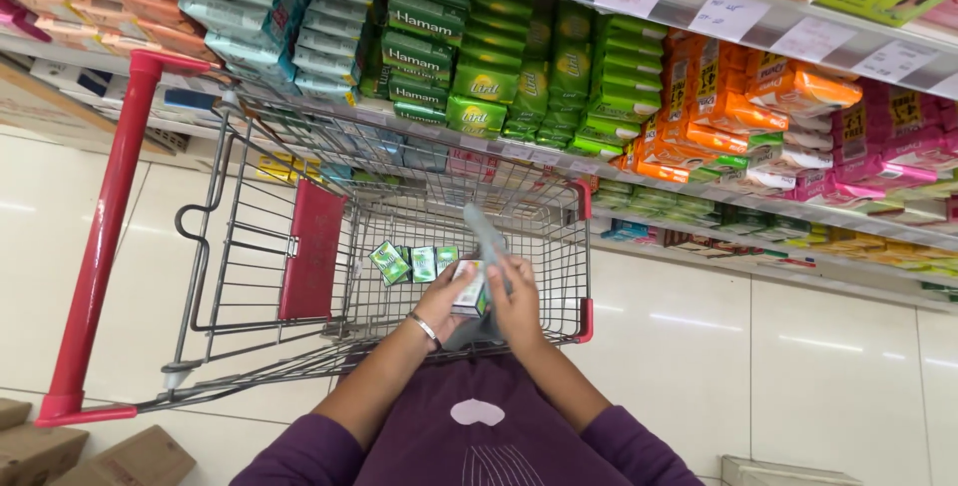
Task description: Selecting various bars of soap from a store shelf and placing them into a shopping cart.
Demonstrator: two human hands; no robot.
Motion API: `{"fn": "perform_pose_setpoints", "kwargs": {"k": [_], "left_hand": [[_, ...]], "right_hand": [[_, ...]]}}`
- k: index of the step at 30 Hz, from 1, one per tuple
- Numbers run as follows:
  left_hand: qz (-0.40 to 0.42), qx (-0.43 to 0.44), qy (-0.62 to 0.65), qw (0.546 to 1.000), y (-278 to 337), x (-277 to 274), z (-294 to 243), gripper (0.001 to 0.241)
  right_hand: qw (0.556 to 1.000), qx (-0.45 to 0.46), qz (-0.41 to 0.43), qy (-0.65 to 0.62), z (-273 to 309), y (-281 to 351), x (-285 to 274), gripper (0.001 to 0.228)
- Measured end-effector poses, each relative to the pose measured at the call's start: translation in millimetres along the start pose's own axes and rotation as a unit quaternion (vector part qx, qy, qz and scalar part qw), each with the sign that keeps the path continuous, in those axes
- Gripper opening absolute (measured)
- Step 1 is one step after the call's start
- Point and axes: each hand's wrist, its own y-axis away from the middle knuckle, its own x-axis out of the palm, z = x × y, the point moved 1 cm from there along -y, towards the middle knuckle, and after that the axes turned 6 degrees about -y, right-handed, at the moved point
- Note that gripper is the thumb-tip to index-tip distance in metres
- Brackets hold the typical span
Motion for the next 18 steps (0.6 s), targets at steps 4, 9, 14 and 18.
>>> {"fn": "perform_pose_setpoints", "kwargs": {"k": [4, 9, 14, 18], "left_hand": [[-0.028, -0.012, 0.061, 0.998, -7, -16, 11, 0.041], [0.013, -0.014, 0.072, 0.997, 6, -9, 16, 0.038], [-0.016, -0.035, 0.094, 0.995, 4, -15, 13, 0.037], [0.037, -0.026, 0.050, 0.998, 0, -20, 30, 0.043]], "right_hand": [[0.996, -0.018, 0.085, 0.001, 19, 12, -5, 0.035], [0.998, -0.015, 0.058, 0.000, 1, -10, -9, 0.025], [0.992, -0.075, 0.098, 0.012, 21, 13, -5, 0.029], [0.999, -0.023, 0.034, -0.020, 16, -9, -7, 0.022]]}}
